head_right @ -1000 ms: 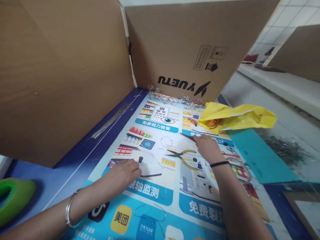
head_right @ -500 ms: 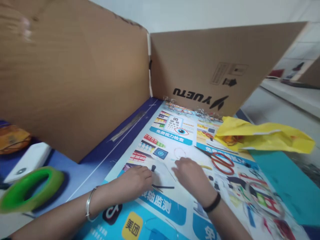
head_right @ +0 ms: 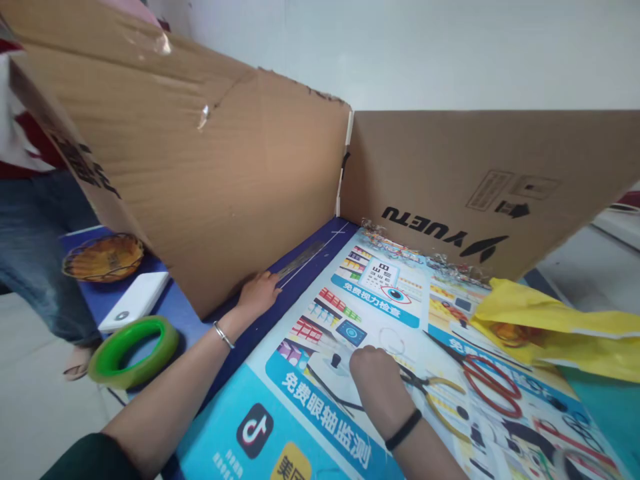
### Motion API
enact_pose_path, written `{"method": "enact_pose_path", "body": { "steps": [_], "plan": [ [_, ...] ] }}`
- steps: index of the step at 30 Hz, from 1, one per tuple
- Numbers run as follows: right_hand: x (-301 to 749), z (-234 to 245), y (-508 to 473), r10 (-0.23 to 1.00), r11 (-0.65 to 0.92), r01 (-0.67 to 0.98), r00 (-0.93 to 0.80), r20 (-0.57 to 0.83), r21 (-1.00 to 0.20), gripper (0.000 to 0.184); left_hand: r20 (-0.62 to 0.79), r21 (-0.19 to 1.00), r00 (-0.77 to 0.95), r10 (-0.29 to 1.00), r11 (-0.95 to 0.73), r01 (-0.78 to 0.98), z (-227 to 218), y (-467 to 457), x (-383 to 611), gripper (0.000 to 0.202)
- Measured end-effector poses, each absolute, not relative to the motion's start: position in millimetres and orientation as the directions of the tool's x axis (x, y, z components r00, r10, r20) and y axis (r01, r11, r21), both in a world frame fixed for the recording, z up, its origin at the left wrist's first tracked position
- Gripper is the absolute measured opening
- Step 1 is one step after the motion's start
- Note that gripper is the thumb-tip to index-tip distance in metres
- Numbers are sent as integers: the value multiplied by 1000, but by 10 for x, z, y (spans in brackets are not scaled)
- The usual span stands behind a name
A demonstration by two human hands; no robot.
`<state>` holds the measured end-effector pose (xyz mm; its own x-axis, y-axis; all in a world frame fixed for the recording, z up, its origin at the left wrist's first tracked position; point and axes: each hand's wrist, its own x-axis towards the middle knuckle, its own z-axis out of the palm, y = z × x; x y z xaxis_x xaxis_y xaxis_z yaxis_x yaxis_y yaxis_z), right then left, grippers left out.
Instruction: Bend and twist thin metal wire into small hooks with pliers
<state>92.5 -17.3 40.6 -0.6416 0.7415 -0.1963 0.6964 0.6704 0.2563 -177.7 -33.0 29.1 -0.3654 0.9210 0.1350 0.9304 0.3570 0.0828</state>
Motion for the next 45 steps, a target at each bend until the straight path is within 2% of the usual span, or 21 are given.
{"method": "enact_pose_path", "body": {
  "steps": [3, 8, 12, 19, 22, 25, 28, 31, 36, 39, 45],
  "plan": [
    [886, 429, -106, 723, 691, 680, -649, -238, 245, 33, 107, 80, -393, 913, 386, 919, 229, -290, -1871, 23],
    [868, 413, -34, 720, 694, 682, -644, -260, 231, 34, 165, 70, -386, 908, 380, 923, 153, -243, -1894, 23],
    [927, 332, 32, 737, 675, 711, -641, -215, 197, 33, 209, 60, -387, 898, 384, 922, 109, -207, -1967, 25],
    [982, 226, 51, 754, 657, 727, -642, -142, 199, 33, 164, 40, -402, 901, 401, 915, 119, -209, -1975, 27],
    [1001, 194, 38, 748, 661, 721, -654, -110, 207, 31, 116, 37, -440, 890, 439, 898, 161, -149, -1960, 31],
    [1020, 178, 28, 742, 666, 715, -664, -92, 213, 31, 14, 42, -494, 870, 493, 869, 230, 5, -1993, 25],
    [1027, 185, 10, 739, 669, 710, -669, -84, 220, 32, -99, 45, -526, 845, 532, 846, 311, 195, -2042, 33],
    [1026, 210, -13, 741, 667, 716, -667, -76, 207, 31, -145, 45, -525, 839, 535, 843, 348, 333, -2043, 34],
    [1022, 277, -29, 751, 659, 736, -653, -93, 155, 29, -96, 41, -511, 854, 517, 855, 248, 400, -1999, 27],
    [1007, 327, -26, 749, 663, 734, -649, -134, 148, 29, -50, 49, -512, 857, 514, 856, 161, 428, -2031, 33],
    [975, 365, -16, 761, 647, 751, -626, -167, 131, 24, -73, 45, -513, 855, 517, 855, 93, 507, -2124, 36]
  ]
}}
